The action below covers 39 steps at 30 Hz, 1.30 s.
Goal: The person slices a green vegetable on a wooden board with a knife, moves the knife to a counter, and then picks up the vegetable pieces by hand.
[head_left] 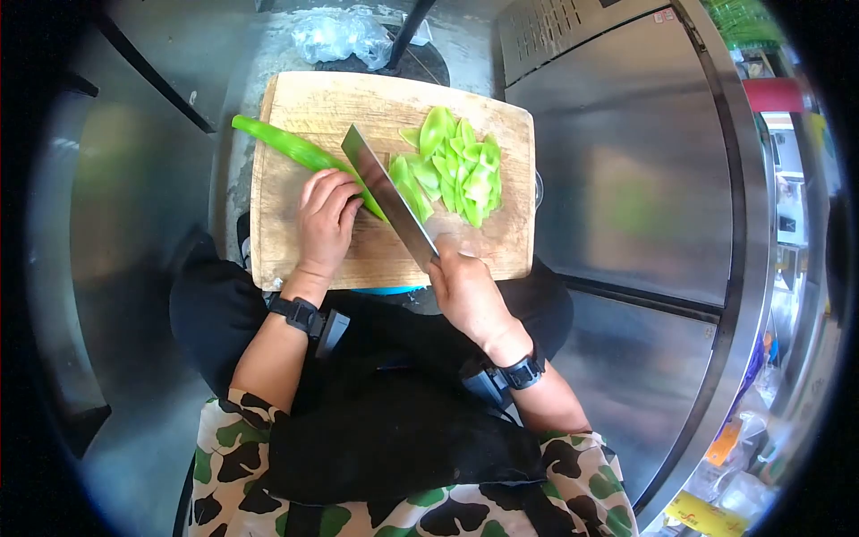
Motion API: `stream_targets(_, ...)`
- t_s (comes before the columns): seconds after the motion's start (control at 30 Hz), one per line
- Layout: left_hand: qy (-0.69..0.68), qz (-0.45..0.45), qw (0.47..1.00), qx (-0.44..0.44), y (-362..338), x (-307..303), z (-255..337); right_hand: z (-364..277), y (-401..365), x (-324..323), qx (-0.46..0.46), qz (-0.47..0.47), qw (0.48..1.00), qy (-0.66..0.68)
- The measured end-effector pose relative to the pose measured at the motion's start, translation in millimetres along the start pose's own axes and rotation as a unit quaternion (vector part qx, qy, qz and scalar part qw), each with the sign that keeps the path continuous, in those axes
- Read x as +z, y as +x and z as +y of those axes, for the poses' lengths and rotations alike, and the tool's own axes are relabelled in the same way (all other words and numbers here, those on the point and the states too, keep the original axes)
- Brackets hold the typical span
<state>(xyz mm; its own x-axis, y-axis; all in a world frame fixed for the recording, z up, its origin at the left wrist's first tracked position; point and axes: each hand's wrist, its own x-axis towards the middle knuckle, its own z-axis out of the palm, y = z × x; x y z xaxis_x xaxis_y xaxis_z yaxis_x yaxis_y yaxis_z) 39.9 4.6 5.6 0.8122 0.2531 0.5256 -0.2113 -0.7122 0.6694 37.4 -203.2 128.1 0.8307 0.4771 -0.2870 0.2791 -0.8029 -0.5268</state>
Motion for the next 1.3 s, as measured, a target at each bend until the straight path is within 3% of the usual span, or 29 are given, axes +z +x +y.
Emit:
stream_targets(0.43, -0.003, -0.006, 1.0, -0.01, 3.2, 1.1, 2.1, -6.3, 10.1, 2.7, 0.024, -0.048, 0.997, -0.05)
stream_targets(0.73, -0.004, -0.007, 1.0, -0.012, -0.5, -1.4, -0.9, 16.8, 48.0, 34.3, -0.012, -0.018, 0.998, -0.053)
stream_targets(0.83, 0.001, 0.002, 1.0, -0.02, 3.7, -2.6, 1.7, 25.5, 39.5, 29.8, -0.021, 0.061, 0.997, 0.047)
stream_targets(0.87, 0.0, -0.001, 1.0, -0.024, 3.0, -3.4, 0.5, 26.9, 35.2, 27.9, 0.03, 0.036, 0.997, 0.06)
stream_targets(0.97, -0.002, 0.005, 1.0, -0.028, 0.7, -2.4, -2.3, 19.1, 19.6, 19.8, 0.047, 0.008, 0.995, 0.087)
stream_targets(1.07, -0.006, 0.011, 1.0, -0.026, 1.9, -1.0, -2.4, 9.9, 11.8, 14.5, -0.042, 0.043, 0.998, 0.022)
stream_targets(1.3, -0.008, 0.013, 0.999, -0.029, 3.0, -1.5, -0.3, -3.1, 10.6, 7.5, -0.012, -0.008, 1.0, -0.024)
